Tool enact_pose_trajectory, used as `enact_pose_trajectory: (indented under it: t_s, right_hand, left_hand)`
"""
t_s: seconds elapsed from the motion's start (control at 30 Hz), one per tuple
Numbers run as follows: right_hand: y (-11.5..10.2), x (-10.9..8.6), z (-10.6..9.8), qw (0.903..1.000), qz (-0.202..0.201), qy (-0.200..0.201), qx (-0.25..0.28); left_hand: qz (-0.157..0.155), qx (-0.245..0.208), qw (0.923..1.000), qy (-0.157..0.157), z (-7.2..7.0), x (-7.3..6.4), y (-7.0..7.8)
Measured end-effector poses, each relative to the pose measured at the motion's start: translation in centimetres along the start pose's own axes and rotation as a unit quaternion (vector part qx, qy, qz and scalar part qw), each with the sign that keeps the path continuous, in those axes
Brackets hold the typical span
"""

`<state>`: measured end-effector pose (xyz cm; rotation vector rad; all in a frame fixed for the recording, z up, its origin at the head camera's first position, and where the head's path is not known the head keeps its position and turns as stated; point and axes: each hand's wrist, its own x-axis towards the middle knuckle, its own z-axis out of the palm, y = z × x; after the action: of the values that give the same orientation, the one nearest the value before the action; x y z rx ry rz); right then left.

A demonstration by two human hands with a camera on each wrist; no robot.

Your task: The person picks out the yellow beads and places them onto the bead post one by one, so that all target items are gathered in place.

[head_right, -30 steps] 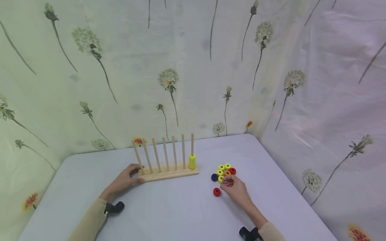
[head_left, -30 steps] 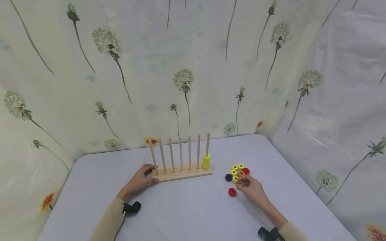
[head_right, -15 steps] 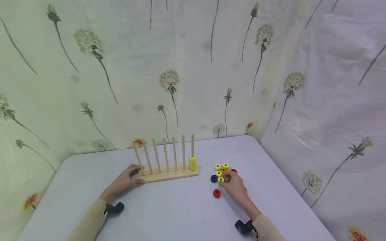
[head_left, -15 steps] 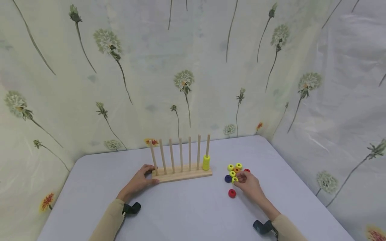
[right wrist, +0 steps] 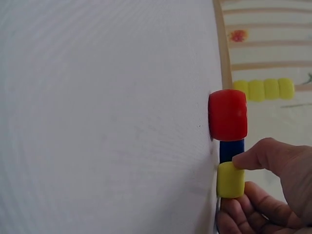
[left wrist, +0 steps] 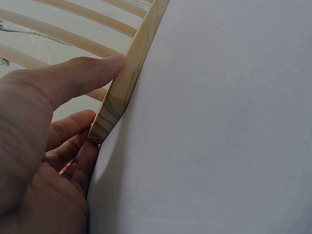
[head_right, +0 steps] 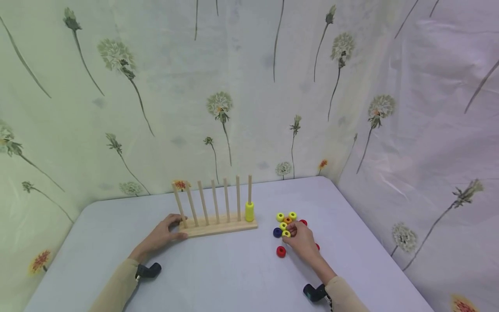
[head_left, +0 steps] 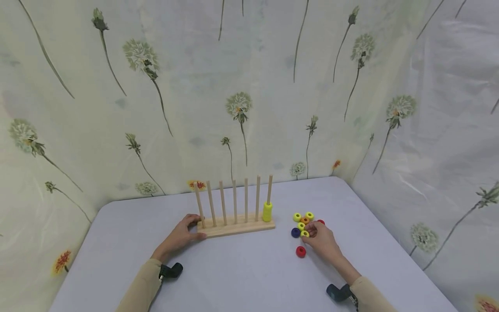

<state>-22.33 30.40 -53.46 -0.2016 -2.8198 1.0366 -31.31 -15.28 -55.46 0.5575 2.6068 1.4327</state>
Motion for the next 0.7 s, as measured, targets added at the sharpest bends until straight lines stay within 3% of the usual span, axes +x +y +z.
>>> enact_pose_trajectory:
  t_s: [0.53,0.7]
  right_hand:
    - [-0.2,0.0,-0.3,0.9999,0.014,-0.005,0.001]
    - [-1.3,0.1,-1.3,0.9999,-0.006,-0.003,0.009]
  left_hand:
    - [-0.009,-0.015,0.9998,-0.005,0.0,0.1,-0.3]
    - [-0.004,-0.012,0.9999,-0.002,-0.1,0.1,-0.3]
